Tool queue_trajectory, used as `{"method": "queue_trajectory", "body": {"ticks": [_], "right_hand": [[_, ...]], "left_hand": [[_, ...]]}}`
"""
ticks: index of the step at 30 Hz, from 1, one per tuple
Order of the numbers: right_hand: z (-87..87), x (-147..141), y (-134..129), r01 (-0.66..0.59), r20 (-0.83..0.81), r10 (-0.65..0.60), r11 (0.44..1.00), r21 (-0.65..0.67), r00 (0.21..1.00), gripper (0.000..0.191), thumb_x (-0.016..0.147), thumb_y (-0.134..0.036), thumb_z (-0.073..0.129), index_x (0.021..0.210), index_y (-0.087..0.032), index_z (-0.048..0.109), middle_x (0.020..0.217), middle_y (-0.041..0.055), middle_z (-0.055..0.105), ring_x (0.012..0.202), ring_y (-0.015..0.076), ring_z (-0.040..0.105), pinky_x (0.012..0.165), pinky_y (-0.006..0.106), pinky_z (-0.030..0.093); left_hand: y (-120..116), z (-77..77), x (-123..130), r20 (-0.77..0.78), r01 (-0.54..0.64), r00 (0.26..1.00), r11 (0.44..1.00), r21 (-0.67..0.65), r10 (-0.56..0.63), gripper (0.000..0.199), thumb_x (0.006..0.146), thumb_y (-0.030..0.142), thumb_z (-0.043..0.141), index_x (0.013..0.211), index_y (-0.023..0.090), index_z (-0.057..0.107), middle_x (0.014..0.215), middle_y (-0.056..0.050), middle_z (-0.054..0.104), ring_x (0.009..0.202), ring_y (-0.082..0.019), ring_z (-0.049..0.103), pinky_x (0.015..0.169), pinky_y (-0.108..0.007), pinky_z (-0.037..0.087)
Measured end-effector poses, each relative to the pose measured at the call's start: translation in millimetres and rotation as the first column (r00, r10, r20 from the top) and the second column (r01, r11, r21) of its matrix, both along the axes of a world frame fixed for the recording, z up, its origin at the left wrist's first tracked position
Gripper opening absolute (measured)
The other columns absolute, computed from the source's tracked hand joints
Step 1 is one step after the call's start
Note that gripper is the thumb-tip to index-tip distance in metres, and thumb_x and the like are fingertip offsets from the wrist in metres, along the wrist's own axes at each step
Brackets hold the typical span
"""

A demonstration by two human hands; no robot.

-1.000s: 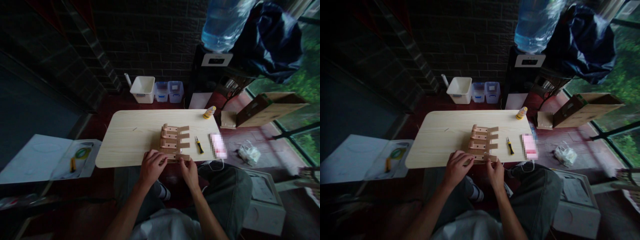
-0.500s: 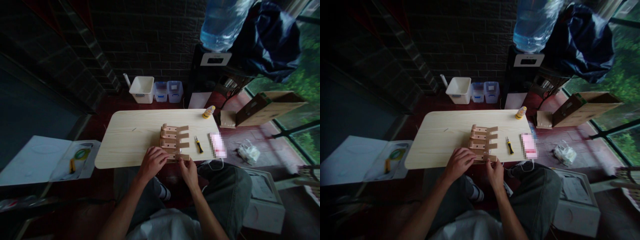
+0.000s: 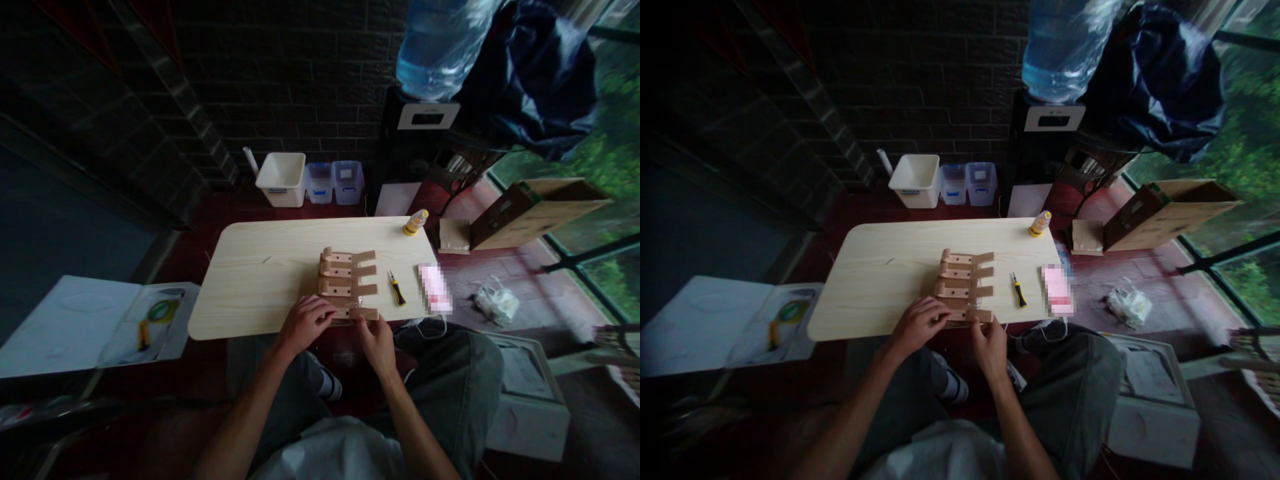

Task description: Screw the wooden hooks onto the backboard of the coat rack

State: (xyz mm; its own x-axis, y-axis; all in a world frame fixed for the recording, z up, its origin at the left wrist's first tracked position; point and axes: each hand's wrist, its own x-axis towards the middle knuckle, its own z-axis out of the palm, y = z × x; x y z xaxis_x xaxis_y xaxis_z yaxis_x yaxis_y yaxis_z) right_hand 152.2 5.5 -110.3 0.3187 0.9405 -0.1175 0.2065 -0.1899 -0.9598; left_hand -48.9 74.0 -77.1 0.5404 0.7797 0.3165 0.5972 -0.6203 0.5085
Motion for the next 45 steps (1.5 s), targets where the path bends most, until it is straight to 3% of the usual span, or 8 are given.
{"method": "queue_trajectory", "body": {"ticks": [9, 15, 18, 25, 28, 32, 37, 45], "right_hand": [[4.5, 0, 0, 0.006, 0.016, -0.006, 1.000, 0.003, 1.000, 0.038, 0.089, -0.049, 0.058, 0.098, -0.014, 0.070, 0.083, 0.0102, 0.077, 0.070, 0.0232, 0.070, 0.066, 0.030, 0.053], [0.0, -1, 0, 0.016, 0.016, -0.016, 1.000, -0.002, 1.000, 0.040, 0.088, -0.050, 0.058, 0.099, -0.014, 0.071, 0.083, 0.0107, 0.077, 0.073, 0.0239, 0.070, 0.069, 0.031, 0.054], [-1.3, -1, 0, 0.023, 0.012, -0.023, 1.000, 0.005, 1.000, 0.040, 0.088, -0.050, 0.059, 0.101, -0.014, 0.071, 0.086, 0.0112, 0.077, 0.075, 0.0241, 0.071, 0.071, 0.032, 0.054], [-2.3, -1, 0, 0.022, 0.025, -0.022, 1.000, 0.001, 0.999, 0.037, 0.089, -0.049, 0.059, 0.100, -0.015, 0.071, 0.088, 0.0121, 0.077, 0.079, 0.0251, 0.072, 0.075, 0.034, 0.054], [-3.8, -1, 0, 0.011, 0.014, -0.011, 1.000, 0.000, 1.000, 0.037, 0.089, -0.048, 0.059, 0.101, -0.015, 0.071, 0.087, 0.0115, 0.078, 0.077, 0.0246, 0.072, 0.074, 0.033, 0.055], [-4.1, -1, -1, 0.008, 0.010, -0.008, 1.000, -0.004, 1.000, 0.037, 0.089, -0.049, 0.059, 0.101, -0.016, 0.070, 0.086, 0.0105, 0.077, 0.077, 0.0243, 0.072, 0.073, 0.033, 0.054], [0.9, -2, -2, 0.027, 0.017, -0.026, 1.000, -0.017, 1.000, 0.038, 0.089, -0.051, 0.058, 0.097, -0.016, 0.069, 0.084, 0.0103, 0.076, 0.075, 0.0242, 0.071, 0.070, 0.031, 0.053], [4.1, -2, -1, 0.013, -0.002, -0.013, 1.000, -0.019, 1.000, 0.036, 0.089, -0.050, 0.058, 0.095, -0.016, 0.068, 0.080, 0.0101, 0.076, 0.071, 0.0238, 0.070, 0.066, 0.030, 0.052]], "left_hand": [[0, 1.2, 0, 0.045, -0.035, 0.998, 0.999, -0.024, 0.036, 0.032, 0.085, 0.016, 0.066, 0.115, 0.027, 0.068, 0.098, -0.003, 0.073, 0.094, -0.018, 0.068, 0.087, -0.034, 0.056], [-5, 7.4, -2, 0.063, -0.026, 0.998, 1.000, 0.001, 0.026, 0.033, 0.087, 0.019, 0.066, 0.119, 0.028, 0.065, 0.113, -0.005, 0.072, 0.108, -0.020, 0.065, 0.096, -0.039, 0.054], [-17, 7.2, -5, 0.073, -0.095, 0.993, 0.994, 0.047, 0.091, 0.036, 0.088, 0.021, 0.067, 0.123, 0.028, 0.062, 0.122, -0.006, 0.067, 0.119, -0.022, 0.060, 0.104, -0.042, 0.051], [-73, -29.4, 0, 0.280, -0.466, 0.859, 0.881, 0.077, 0.430, 0.018, 0.082, 0.029, 0.075, 0.097, 0.024, 0.065, 0.111, -0.008, 0.062, 0.106, -0.022, 0.063, 0.092, -0.038, 0.057], [-84, -43.7, 9, 0.252, -0.522, 0.834, 0.850, 0.069, 0.491, 0.020, 0.080, 0.032, 0.077, 0.097, 0.024, 0.068, 0.133, -0.011, 0.054, 0.123, -0.028, 0.056, 0.098, -0.045, 0.055], [-78, -49.9, 17, 0.239, -0.532, 0.832, 0.842, 0.086, 0.501, 0.031, 0.082, 0.031, 0.076, 0.112, 0.028, 0.068, 0.153, -0.009, 0.040, 0.140, -0.033, 0.044, 0.109, -0.056, 0.046], [-62, -51.6, 24, 0.232, -0.472, 0.867, 0.877, 0.095, 0.441, 0.043, 0.085, 0.030, 0.073, 0.127, 0.031, 0.064, 0.160, -0.008, 0.032, 0.146, -0.033, 0.037, 0.113, -0.057, 0.043], [-48, -60.4, 34, 0.289, -0.467, 0.855, 0.882, 0.069, 0.430, 0.027, 0.088, 0.027, 0.069, 0.115, 0.028, 0.070, 0.147, -0.009, 0.048, 0.138, -0.028, 0.048, 0.110, -0.050, 0.048]]}}
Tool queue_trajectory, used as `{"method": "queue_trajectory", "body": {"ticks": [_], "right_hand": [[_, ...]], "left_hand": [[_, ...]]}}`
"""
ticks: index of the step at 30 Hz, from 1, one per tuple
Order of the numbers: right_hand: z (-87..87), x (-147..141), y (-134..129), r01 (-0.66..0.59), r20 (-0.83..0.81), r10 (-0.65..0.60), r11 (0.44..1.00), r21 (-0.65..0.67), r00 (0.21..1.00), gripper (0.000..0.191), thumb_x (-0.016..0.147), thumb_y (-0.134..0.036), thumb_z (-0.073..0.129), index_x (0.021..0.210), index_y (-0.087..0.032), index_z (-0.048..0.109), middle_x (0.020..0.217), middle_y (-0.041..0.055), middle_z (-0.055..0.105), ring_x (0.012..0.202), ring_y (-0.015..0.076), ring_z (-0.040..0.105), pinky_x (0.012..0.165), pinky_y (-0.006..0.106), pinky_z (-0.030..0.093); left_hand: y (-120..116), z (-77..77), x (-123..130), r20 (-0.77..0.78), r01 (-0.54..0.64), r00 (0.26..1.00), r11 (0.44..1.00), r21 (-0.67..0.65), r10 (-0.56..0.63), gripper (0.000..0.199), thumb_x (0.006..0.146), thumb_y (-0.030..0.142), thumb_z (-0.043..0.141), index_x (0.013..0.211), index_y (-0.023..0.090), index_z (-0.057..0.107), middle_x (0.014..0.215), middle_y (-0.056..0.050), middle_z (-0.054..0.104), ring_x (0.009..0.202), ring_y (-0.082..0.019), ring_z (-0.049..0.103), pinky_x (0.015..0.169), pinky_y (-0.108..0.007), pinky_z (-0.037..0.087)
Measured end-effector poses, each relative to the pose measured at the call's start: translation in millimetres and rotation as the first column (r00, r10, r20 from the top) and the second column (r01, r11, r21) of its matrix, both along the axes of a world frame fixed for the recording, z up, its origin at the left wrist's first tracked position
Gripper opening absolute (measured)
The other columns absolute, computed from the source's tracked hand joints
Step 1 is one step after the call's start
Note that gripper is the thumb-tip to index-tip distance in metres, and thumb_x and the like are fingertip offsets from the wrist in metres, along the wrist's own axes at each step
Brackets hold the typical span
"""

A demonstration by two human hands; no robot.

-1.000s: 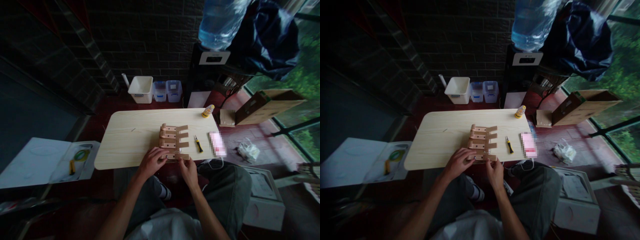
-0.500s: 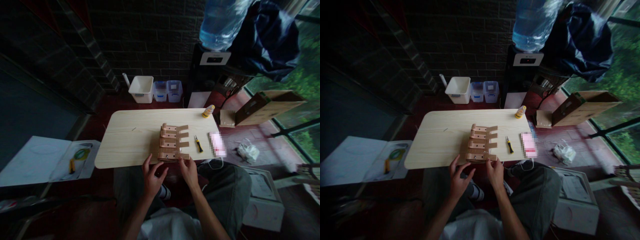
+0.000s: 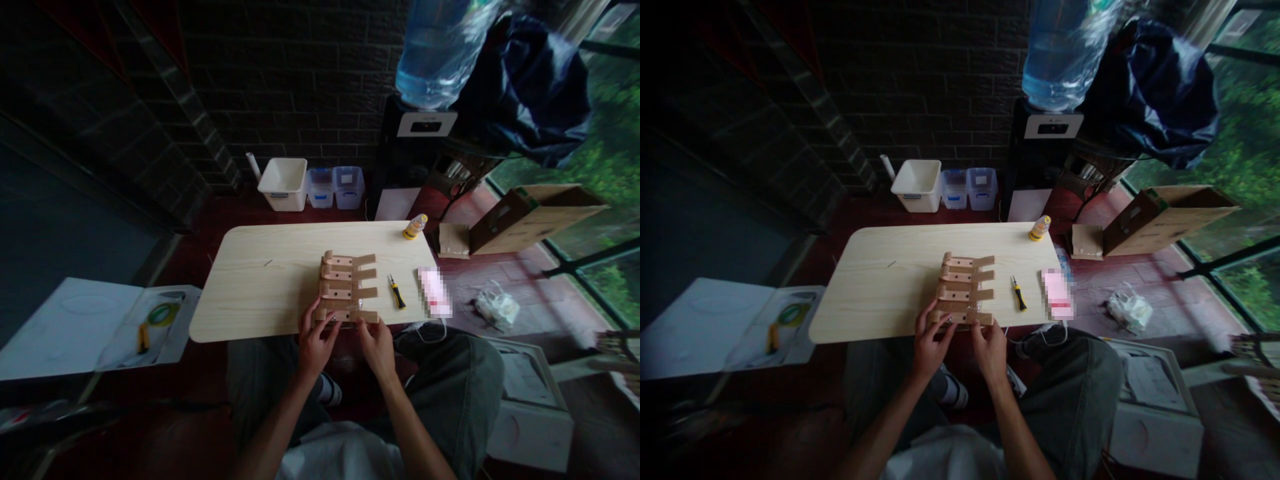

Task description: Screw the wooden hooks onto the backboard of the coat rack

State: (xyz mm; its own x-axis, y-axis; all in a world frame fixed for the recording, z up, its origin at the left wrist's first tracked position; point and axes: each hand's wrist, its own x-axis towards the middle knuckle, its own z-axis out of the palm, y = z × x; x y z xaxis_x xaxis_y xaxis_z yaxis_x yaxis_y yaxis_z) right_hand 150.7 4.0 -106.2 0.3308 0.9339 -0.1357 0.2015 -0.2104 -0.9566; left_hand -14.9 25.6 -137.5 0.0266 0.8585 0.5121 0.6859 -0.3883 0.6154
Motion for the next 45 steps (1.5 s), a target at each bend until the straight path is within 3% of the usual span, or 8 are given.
{"method": "queue_trajectory", "body": {"ticks": [11, 20, 25, 40, 45], "right_hand": [[0.0, -1, 1, -0.017, -0.008, 0.017, 1.000, -0.001, 1.000, 0.037, 0.090, -0.049, 0.057, 0.100, -0.015, 0.068, 0.087, 0.0112, 0.077, 0.076, 0.0248, 0.072, 0.071, 0.031, 0.053], [-1.9, 0, 1, -0.003, 0.019, 0.003, 1.000, 0.005, 1.000, 0.038, 0.089, -0.050, 0.057, 0.101, -0.015, 0.069, 0.088, 0.0103, 0.077, 0.077, 0.0241, 0.071, 0.071, 0.031, 0.052], [-1.2, -1, 1, 0.005, 0.008, -0.005, 1.000, -0.013, 1.000, 0.039, 0.087, -0.052, 0.059, 0.098, -0.016, 0.070, 0.086, 0.0106, 0.077, 0.073, 0.0241, 0.071, 0.068, 0.031, 0.052], [-0.7, -1, 2, 0.008, 0.027, -0.008, 1.000, 0.007, 1.000, 0.035, 0.089, -0.047, 0.058, 0.097, -0.016, 0.070, 0.088, 0.0116, 0.078, 0.080, 0.0255, 0.073, 0.073, 0.032, 0.054], [0.9, -1, 2, 0.004, 0.026, -0.005, 1.000, 0.010, 1.000, 0.035, 0.089, -0.047, 0.058, 0.098, -0.016, 0.071, 0.086, 0.0112, 0.078, 0.077, 0.0253, 0.073, 0.071, 0.031, 0.054]], "left_hand": [[5, -2.7, 1, 0.035, -0.048, 0.998, 0.999, -0.012, 0.049, 0.021, 0.089, 0.030, 0.069, 0.109, 0.031, 0.074, 0.125, -0.007, 0.062, 0.120, -0.024, 0.059, 0.101, -0.044, 0.051], [1, 2.4, -5, -0.075, 0.021, 0.997, 0.999, -0.043, -0.024, 0.039, 0.088, 0.029, 0.069, 0.128, 0.031, 0.065, 0.140, -0.008, 0.058, 0.130, -0.028, 0.053, 0.107, -0.048, 0.047], [-2, 1.4, -8, -0.090, 0.033, 0.995, 0.999, -0.026, -0.035, 0.033, 0.090, 0.024, 0.065, 0.123, 0.029, 0.067, 0.146, -0.007, 0.054, 0.132, -0.027, 0.052, 0.109, -0.048, 0.047], [-3, -13.7, 0, -0.041, -0.121, 0.992, 0.991, 0.058, 0.124, 0.025, 0.090, 0.028, 0.068, 0.115, 0.029, 0.072, 0.136, -0.009, 0.063, 0.120, -0.027, 0.062, 0.100, -0.046, 0.051], [-1, -11.1, 7, 0.015, -0.165, 0.986, 0.985, 0.058, 0.164, 0.020, 0.088, 0.030, 0.070, 0.108, 0.029, 0.075, 0.138, -0.009, 0.062, 0.119, -0.027, 0.063, 0.098, -0.047, 0.052]]}}
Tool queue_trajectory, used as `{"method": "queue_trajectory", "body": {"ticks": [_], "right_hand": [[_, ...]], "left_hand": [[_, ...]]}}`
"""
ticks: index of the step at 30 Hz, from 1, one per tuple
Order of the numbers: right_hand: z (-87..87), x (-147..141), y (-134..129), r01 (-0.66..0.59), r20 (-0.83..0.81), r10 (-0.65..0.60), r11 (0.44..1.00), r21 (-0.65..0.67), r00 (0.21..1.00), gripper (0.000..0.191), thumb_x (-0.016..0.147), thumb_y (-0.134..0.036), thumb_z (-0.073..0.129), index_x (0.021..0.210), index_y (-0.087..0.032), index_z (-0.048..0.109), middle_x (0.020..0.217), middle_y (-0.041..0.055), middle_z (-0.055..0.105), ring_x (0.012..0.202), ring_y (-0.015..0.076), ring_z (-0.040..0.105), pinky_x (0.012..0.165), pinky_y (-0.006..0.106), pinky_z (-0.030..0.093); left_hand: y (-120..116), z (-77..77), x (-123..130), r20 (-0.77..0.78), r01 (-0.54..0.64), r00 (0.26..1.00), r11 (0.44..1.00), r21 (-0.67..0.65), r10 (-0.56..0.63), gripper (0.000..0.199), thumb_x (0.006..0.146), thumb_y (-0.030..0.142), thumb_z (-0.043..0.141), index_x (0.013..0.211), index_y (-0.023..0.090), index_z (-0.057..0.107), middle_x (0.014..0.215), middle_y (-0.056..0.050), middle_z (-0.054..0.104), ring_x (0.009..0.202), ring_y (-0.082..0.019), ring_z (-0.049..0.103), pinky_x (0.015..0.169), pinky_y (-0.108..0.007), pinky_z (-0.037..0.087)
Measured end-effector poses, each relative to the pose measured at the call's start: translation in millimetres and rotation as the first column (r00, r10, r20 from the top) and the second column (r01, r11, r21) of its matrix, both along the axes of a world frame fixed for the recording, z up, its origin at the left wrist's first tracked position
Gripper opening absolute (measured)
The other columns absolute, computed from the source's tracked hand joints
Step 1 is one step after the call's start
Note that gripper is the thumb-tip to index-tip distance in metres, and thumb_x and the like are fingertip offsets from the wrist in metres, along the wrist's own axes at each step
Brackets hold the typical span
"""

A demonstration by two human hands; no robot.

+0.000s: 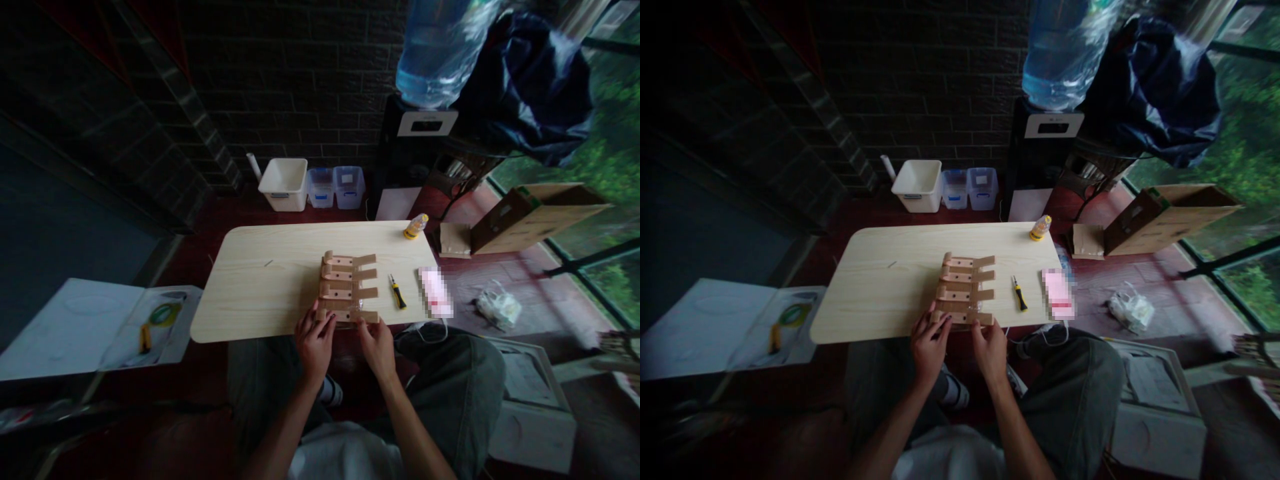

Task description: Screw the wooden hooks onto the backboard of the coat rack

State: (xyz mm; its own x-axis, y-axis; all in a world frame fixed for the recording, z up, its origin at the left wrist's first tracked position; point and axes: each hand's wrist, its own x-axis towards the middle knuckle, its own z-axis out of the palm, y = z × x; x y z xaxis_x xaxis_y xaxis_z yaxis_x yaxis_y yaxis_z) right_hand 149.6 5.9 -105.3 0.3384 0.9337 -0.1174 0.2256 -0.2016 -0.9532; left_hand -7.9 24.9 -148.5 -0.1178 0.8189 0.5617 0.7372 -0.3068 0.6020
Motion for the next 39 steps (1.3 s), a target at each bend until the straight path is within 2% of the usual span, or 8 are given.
{"method": "queue_trajectory", "body": {"ticks": [7, 16, 25, 39], "right_hand": [[-3.0, 1, 0, -0.004, -0.005, 0.004, 1.000, -0.004, 1.000, 0.037, 0.089, -0.048, 0.058, 0.099, -0.015, 0.070, 0.087, 0.0116, 0.078, 0.077, 0.0252, 0.072, 0.071, 0.031, 0.054], [-4.4, 0, 0, 0.006, -0.008, -0.007, 1.000, -0.015, 1.000, 0.034, 0.089, -0.046, 0.059, 0.099, -0.015, 0.071, 0.085, 0.0113, 0.078, 0.078, 0.0258, 0.073, 0.074, 0.033, 0.055], [-3.9, 0, 0, 0.009, -0.017, -0.009, 1.000, -0.015, 1.000, 0.037, 0.089, -0.047, 0.059, 0.102, -0.015, 0.071, 0.090, 0.0129, 0.078, 0.081, 0.0270, 0.074, 0.076, 0.034, 0.056], [-3.3, -1, 0, 0.016, -0.016, -0.016, 1.000, -0.001, 1.000, 0.038, 0.088, -0.047, 0.059, 0.103, -0.015, 0.072, 0.092, 0.0131, 0.078, 0.083, 0.0272, 0.074, 0.079, 0.035, 0.056]], "left_hand": [[3, 8.3, 9, 0.066, -0.015, 0.998, 0.999, -0.044, 0.018, 0.017, 0.088, 0.030, 0.070, 0.104, 0.029, 0.076, 0.131, -0.009, 0.066, 0.121, -0.026, 0.062, 0.099, -0.046, 0.052], [3, 1.8, 3, 0.078, 0.051, 0.996, 0.999, -0.006, -0.050, 0.019, 0.090, 0.028, 0.067, 0.108, 0.028, 0.074, 0.130, -0.009, 0.067, 0.120, -0.025, 0.063, 0.100, -0.047, 0.053], [2, -2.9, 3, 0.088, 0.045, 0.995, 0.999, -0.012, -0.044, 0.022, 0.091, 0.028, 0.066, 0.112, 0.027, 0.074, 0.132, -0.009, 0.066, 0.122, -0.026, 0.062, 0.103, -0.049, 0.052], [1, 2.0, 4, 0.063, 0.029, 0.998, 1.000, -0.011, -0.028, 0.022, 0.090, 0.028, 0.066, 0.111, 0.029, 0.074, 0.133, -0.009, 0.065, 0.122, -0.026, 0.062, 0.101, -0.048, 0.054]]}}
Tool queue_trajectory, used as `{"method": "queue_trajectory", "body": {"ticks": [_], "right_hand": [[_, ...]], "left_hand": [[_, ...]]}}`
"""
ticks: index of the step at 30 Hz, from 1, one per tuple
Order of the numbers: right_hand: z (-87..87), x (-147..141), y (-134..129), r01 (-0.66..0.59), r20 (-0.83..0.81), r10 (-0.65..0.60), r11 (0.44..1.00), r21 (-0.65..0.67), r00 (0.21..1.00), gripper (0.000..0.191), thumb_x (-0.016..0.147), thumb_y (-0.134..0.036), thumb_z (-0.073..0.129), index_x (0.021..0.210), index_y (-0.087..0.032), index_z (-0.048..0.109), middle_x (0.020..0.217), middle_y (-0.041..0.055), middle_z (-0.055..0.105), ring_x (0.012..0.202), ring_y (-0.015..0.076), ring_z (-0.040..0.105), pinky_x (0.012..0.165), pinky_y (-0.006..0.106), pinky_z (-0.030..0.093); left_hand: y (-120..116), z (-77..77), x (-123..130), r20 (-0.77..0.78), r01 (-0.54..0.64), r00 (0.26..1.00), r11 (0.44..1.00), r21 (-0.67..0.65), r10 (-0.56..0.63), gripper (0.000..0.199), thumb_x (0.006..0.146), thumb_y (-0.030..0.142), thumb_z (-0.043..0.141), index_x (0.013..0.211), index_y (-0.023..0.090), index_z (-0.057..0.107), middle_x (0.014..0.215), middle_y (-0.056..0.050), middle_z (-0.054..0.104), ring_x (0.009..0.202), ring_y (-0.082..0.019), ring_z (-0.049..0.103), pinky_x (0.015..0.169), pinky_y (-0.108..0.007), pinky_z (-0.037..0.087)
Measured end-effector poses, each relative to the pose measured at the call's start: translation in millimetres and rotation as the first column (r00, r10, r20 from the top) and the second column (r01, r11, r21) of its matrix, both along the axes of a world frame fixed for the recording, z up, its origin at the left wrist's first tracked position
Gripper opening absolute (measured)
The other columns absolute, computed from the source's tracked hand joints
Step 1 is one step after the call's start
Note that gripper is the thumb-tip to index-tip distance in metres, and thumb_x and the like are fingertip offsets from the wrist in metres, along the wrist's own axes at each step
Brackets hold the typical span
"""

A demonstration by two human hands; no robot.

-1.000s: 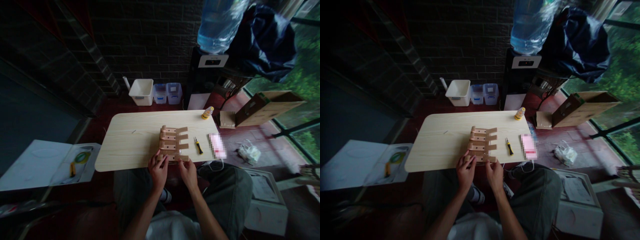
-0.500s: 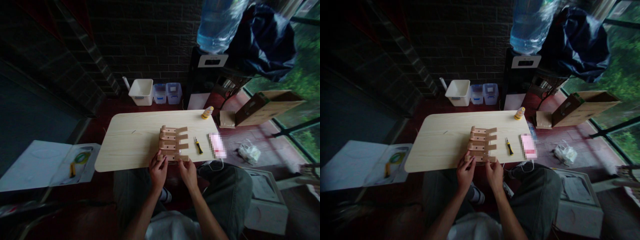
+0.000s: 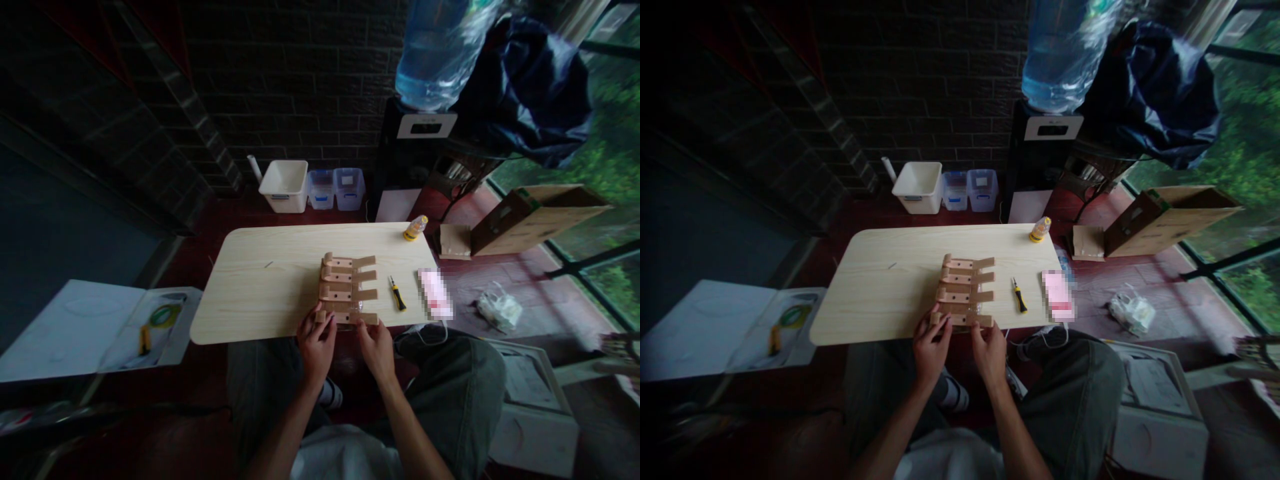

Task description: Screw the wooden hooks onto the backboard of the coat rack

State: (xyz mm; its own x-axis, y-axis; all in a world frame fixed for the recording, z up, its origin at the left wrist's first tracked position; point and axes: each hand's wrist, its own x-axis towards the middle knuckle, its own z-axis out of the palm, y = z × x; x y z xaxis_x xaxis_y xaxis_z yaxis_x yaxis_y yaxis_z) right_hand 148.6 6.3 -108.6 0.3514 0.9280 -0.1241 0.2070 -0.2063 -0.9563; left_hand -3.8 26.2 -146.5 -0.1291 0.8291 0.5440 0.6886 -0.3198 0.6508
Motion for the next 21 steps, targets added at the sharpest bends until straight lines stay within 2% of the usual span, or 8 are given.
{"method": "queue_trajectory", "body": {"ticks": [21], "right_hand": [[-5.6, -0.2, -0.4, 0.024, 0.031, -0.023, 1.000, -0.019, 0.999, 0.038, 0.086, -0.049, 0.061, 0.102, -0.016, 0.073, 0.084, 0.0117, 0.078, 0.079, 0.0270, 0.073, 0.075, 0.035, 0.056]], "left_hand": [[0.5, 2.7, -1.6, -0.011, 0.026, 1.000, 1.000, -0.013, -0.026, 0.022, 0.092, 0.030, 0.063, 0.111, 0.027, 0.073, 0.133, -0.010, 0.065, 0.123, -0.027, 0.061, 0.102, -0.051, 0.052]]}}
